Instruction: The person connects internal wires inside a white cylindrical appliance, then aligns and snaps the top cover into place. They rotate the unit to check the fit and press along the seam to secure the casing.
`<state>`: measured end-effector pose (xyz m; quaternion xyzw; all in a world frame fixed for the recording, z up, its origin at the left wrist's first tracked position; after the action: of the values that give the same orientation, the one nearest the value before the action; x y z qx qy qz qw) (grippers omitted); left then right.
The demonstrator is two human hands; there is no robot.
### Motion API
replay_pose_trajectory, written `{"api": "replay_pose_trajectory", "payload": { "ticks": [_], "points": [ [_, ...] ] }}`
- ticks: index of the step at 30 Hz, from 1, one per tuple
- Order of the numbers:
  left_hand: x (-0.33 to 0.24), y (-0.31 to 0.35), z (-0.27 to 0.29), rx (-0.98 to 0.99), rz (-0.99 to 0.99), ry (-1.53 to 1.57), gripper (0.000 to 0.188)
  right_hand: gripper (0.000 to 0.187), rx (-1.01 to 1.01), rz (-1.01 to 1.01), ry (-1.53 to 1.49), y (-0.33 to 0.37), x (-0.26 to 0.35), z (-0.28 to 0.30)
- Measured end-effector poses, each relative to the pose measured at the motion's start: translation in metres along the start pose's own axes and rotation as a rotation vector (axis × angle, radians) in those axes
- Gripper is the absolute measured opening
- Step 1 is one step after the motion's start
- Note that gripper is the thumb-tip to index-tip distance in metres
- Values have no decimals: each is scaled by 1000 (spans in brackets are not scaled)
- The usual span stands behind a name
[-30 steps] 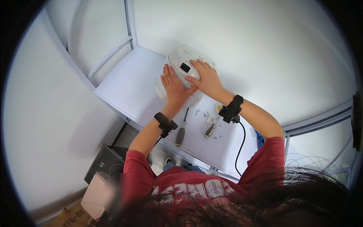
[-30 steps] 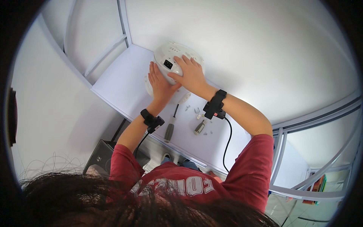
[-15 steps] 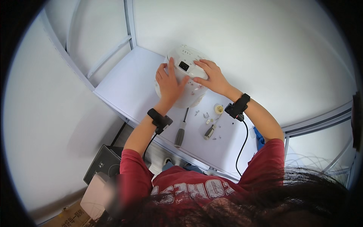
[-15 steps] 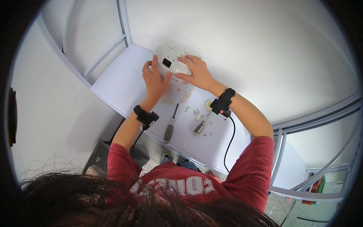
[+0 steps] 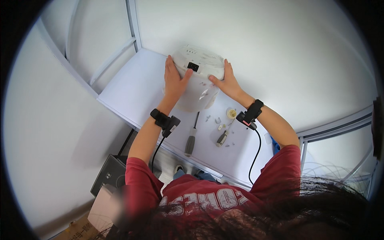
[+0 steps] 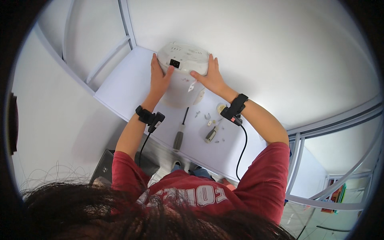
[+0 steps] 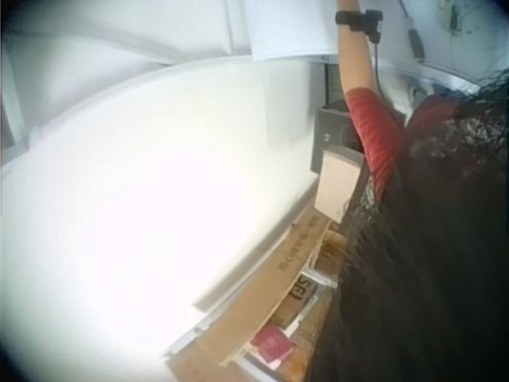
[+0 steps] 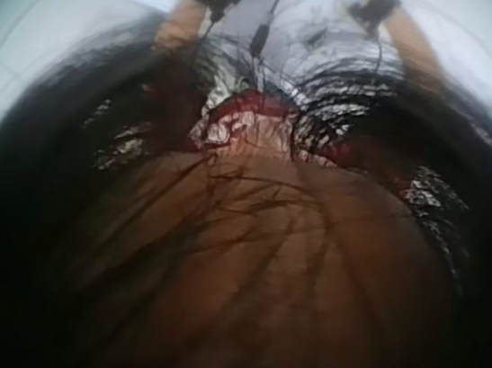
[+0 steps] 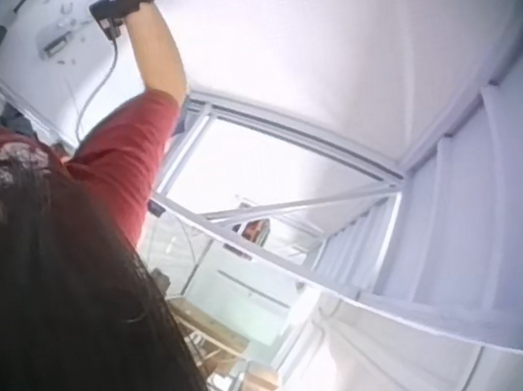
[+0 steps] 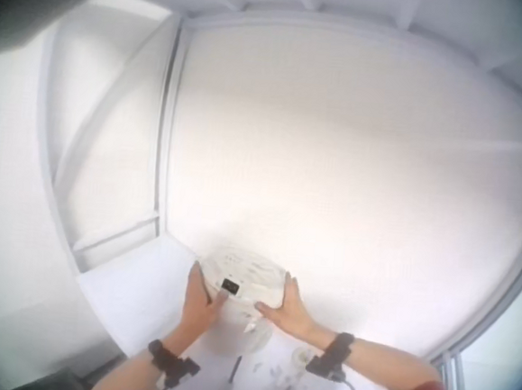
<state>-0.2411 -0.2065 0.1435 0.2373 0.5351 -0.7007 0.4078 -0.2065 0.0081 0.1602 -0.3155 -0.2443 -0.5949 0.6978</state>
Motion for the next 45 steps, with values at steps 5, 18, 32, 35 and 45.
{"api": "replay_pose_trajectory", "payload": {
  "ticks": [5,18,32,35,45],
  "points": [
    [1,1,1,2,42,-30,92,110,1,-33,35,-2,2,1],
    [8,-7,-5,13,94,16,92,101,119,-91,-123,-11,-4,-1],
    [32,44,12,-195,315,241,70,79,63,28,-199,-19,-29,10],
    [88,78,18,-186,454,-82,72,65,3,115,-50,-21,-21,11],
    [125,142,-46,-12,925,430,94,38,36,367,185,-4,39,17]
  ]
}}
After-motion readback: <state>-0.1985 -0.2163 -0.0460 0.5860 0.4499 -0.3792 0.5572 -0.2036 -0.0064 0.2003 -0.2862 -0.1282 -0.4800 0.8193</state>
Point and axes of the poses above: each hand's wrist, its own y-axis away from the middle knuckle, its own z-axis out of the back of the hand, x = y × z, the point moved 9 cm from there along -y, towards the middle knuckle, and after that the axes turned 6 degrees about x, right-handed, at the moved point
